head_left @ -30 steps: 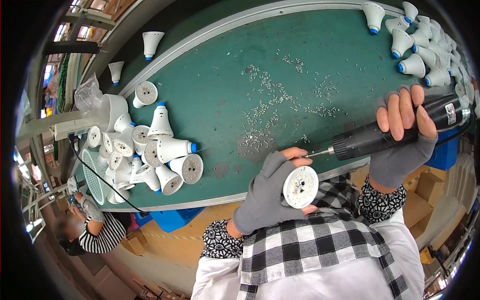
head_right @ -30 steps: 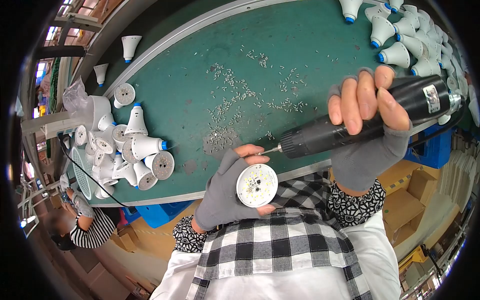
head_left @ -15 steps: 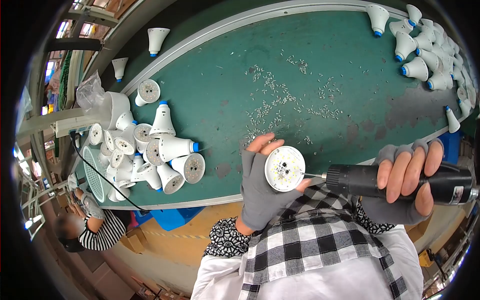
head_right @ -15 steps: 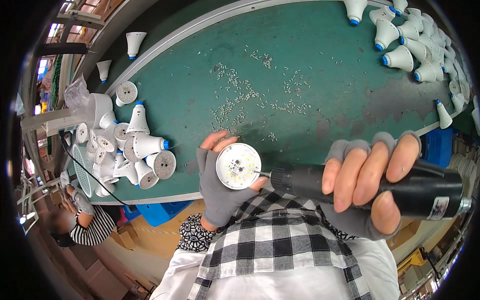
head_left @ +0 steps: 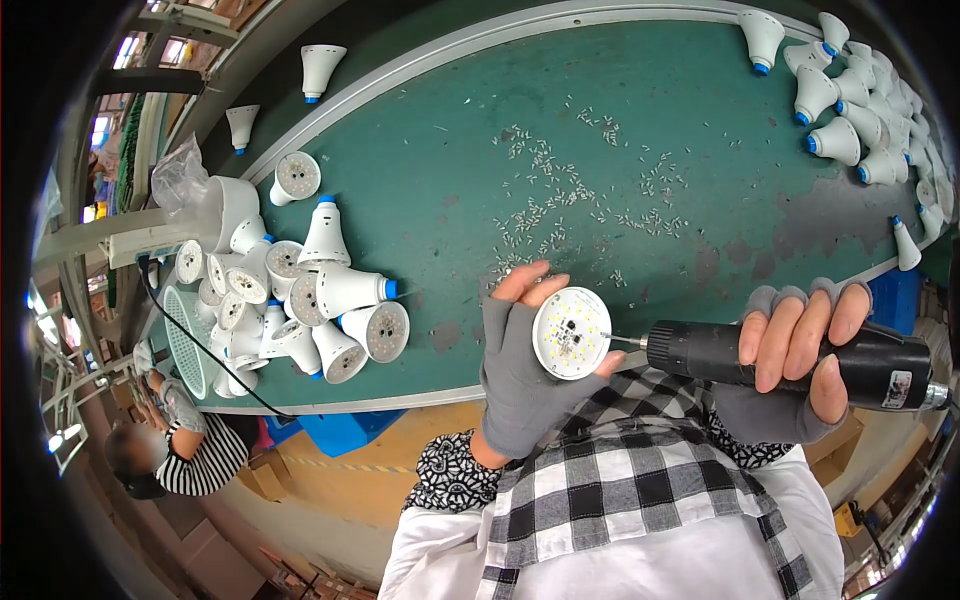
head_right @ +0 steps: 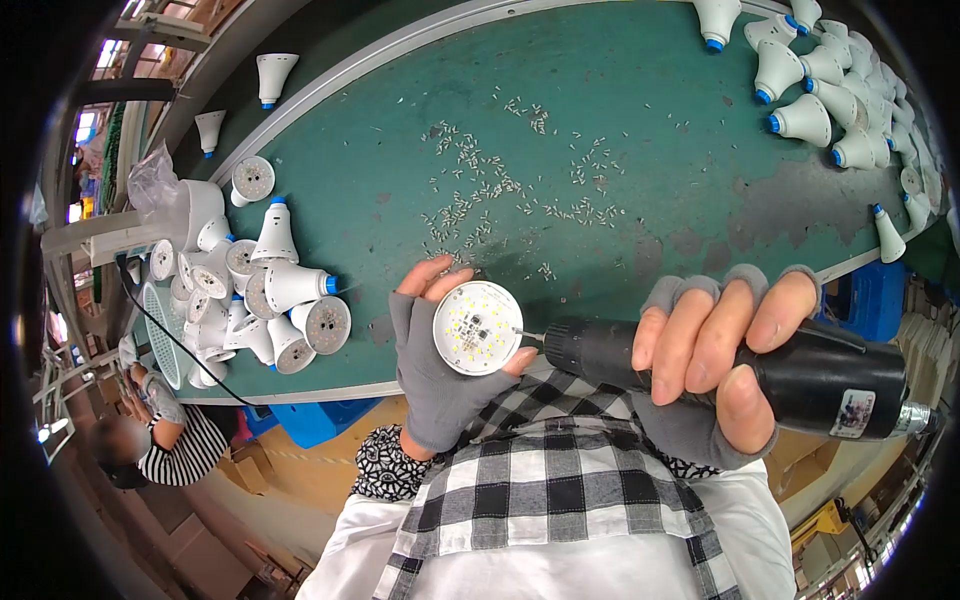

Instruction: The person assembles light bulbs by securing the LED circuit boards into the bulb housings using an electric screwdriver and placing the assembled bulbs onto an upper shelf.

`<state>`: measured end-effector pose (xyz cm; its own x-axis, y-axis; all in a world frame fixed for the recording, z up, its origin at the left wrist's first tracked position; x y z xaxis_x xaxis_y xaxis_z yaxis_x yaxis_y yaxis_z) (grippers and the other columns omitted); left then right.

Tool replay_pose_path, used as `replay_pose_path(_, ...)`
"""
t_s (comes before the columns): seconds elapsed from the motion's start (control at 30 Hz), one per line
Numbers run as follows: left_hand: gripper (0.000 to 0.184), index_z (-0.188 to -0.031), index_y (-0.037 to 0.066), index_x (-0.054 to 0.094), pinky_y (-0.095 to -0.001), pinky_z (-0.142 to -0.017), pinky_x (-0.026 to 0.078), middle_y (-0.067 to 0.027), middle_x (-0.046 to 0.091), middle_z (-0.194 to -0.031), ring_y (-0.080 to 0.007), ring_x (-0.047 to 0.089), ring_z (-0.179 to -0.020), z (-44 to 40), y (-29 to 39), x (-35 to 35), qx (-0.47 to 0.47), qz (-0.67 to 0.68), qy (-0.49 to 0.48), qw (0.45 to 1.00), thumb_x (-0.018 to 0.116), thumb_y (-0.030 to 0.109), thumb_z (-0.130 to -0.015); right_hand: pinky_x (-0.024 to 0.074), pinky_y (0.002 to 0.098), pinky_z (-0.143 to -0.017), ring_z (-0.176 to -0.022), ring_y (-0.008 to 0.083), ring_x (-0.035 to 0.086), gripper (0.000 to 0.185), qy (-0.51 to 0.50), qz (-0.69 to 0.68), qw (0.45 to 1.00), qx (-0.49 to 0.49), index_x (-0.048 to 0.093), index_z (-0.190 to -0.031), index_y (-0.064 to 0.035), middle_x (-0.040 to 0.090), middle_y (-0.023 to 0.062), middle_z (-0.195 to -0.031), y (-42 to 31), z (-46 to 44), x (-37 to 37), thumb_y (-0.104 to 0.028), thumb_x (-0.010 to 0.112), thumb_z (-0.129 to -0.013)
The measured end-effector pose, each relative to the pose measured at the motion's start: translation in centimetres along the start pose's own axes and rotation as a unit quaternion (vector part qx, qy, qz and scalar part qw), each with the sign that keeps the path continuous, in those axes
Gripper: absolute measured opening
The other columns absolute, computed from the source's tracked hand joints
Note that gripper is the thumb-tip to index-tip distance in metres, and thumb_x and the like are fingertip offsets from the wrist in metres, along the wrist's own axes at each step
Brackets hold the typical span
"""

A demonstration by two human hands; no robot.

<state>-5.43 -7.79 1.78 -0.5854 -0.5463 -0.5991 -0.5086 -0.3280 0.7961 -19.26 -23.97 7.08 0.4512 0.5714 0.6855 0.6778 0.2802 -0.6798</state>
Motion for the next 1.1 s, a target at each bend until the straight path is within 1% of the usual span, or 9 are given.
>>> replay_pose_path(0.3, 0.073, -0.124, 0.004, 0.052, -0.0413, -0.095, 0.046, -0.0151, 0.044, -0.13, -0.0332, 0.047, -0.118, 0.2, 0.4, 0.2, 0.033, -0.023, 0.006, 0.999, 0.087, 0.024, -0.063, 0.0505, 0.0353, -0.065, -0.059, 0.0171, 0.058, 0.031, 0.01, 0.016, 1.0, 0.01, 0.038, -0.1, -0.0125, 0.056, 0.0047, -0.073, 0.2, 0.0, 0.0, -0.011, 0.066, -0.086)
replay_pose_path(0.43, 0.071, -0.123, 0.003, 0.053, -0.0388, -0.092, 0.048, -0.0147, 0.045, -0.129, -0.0314, 0.051, -0.114, 0.1, 0.7, 0.1, 0.055, -0.035, 0.017, 0.998, 0.087, 0.023, -0.064, 0.05, 0.0365, -0.066, -0.058, 0.0178, 0.057, 0.032, 0.01, 0.018, 0.999, 0.025, 0.038, -0.099, -0.0134, 0.056, 0.0043, -0.073, 0.3, 0.1, 0.1, -0.011, 0.068, -0.086)
replay_pose_path(0.6, 0.065, -0.119, 0.0, 0.057, -0.0357, -0.088, 0.05, -0.014, 0.049, -0.126, -0.0292, 0.055, -0.109, 0.3, 1.2, 0.3, 0.098, -0.044, 0.027, 0.994, 0.087, 0.022, -0.065, 0.0479, 0.0396, -0.071, -0.06, 0.0179, 0.055, 0.034, 0.01, 0.037, 0.997, 0.071, 0.036, -0.097, -0.0157, 0.055, 0.0039, -0.073, 0.2, 0.6, 1.0, -0.009, 0.068, -0.087)
replay_pose_path(0.63, 0.064, -0.118, 0.0, 0.057, -0.0358, -0.088, 0.05, -0.0141, 0.049, -0.125, -0.0293, 0.055, -0.109, 0.2, 1.2, 0.4, 0.096, -0.045, 0.025, 0.994, 0.087, 0.022, -0.065, 0.0474, 0.0401, -0.072, -0.06, 0.0177, 0.055, 0.034, 0.017, 0.044, 0.996, 0.08, 0.035, -0.096, -0.0161, 0.054, 0.0038, -0.073, 0.2, 0.7, 1.1, -0.009, 0.067, -0.087)
replay_pose_path(0.73, 0.063, -0.118, 0.0, 0.058, -0.036, -0.088, 0.051, -0.0141, 0.05, -0.124, -0.0293, 0.055, -0.11, 0.0, 1.1, 0.7, 0.094, -0.044, 0.02, 0.994, 0.086, 0.022, -0.066, 0.0467, 0.0397, -0.073, -0.061, 0.0167, 0.054, 0.035, -0.03, 0.064, 0.994, 0.089, 0.034, -0.096, -0.0169, 0.053, 0.0027, -0.072, 0.4, 0.6, 1.5, -0.01, 0.068, -0.087)
replay_pose_path(0.83, 0.063, -0.118, 0.0, 0.058, -0.0359, -0.088, 0.051, -0.014, 0.05, -0.124, -0.0294, 0.055, -0.109, 0.0, 1.0, 1.1, 0.095, -0.04, 0.018, 0.995, 0.086, 0.022, -0.066, 0.0469, 0.0393, -0.072, -0.061, 0.0162, 0.054, 0.036, -0.003, 0.078, 0.992, 0.096, 0.034, -0.095, -0.0167, 0.052, 0.0017, -0.072, 0.7, 0.5, 1.3, -0.01, 0.068, -0.086)
replay_pose_path(0.93, 0.062, -0.118, 0.0, 0.058, -0.0357, -0.088, 0.05, -0.0138, 0.051, -0.125, -0.0296, 0.056, -0.107, 0.0, 0.9, 1.3, 0.099, -0.042, 0.017, 0.994, 0.086, 0.022, -0.067, 0.0471, 0.0388, -0.071, -0.061, 0.0158, 0.054, 0.036, -0.038, 0.073, 0.992, 0.091, 0.035, -0.097, -0.0162, 0.051, 0.0013, -0.071, 1.0, -0.1, 1.1, -0.009, 0.068, -0.086)
replay_pose_path(1.03, 0.061, -0.118, 0.0, 0.058, -0.0355, -0.086, 0.05, -0.0138, 0.051, -0.125, -0.0293, 0.056, -0.104, -0.2, 1.5, 1.1, 0.107, -0.057, 0.021, 0.992, 0.085, 0.021, -0.067, 0.0475, 0.0386, -0.069, -0.061, 0.0163, 0.055, 0.034, -0.036, 0.07, 0.995, 0.059, 0.036, -0.099, -0.0154, 0.051, 0.0019, -0.072, 0.7, -0.7, 1.2, -0.006, 0.065, -0.086)
replay_pose_path(1.1, 0.06, -0.117, 0.0, 0.058, -0.0357, -0.085, 0.05, -0.0142, 0.051, -0.125, -0.0291, 0.056, -0.103, -0.3, 1.9, 0.8, 0.119, -0.072, 0.034, 0.99, 0.085, 0.02, -0.068, 0.0476, 0.0385, -0.067, -0.059, 0.0171, 0.055, 0.031, 0.002, 0.063, 0.998, 0.025, 0.036, -0.101, -0.0149, 0.051, 0.0026, -0.072, 0.6, -0.6, 0.6, -0.004, 0.062, -0.087)
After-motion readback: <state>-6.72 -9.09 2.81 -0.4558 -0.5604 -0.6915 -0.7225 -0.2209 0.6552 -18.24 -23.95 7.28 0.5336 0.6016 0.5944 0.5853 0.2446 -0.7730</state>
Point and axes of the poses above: each hand's wrist, its own z-axis away from the middle knuckle, its own x-axis out of the palm, y = z × x, the point moved 8 cm from there along -z, towards the middle knuckle
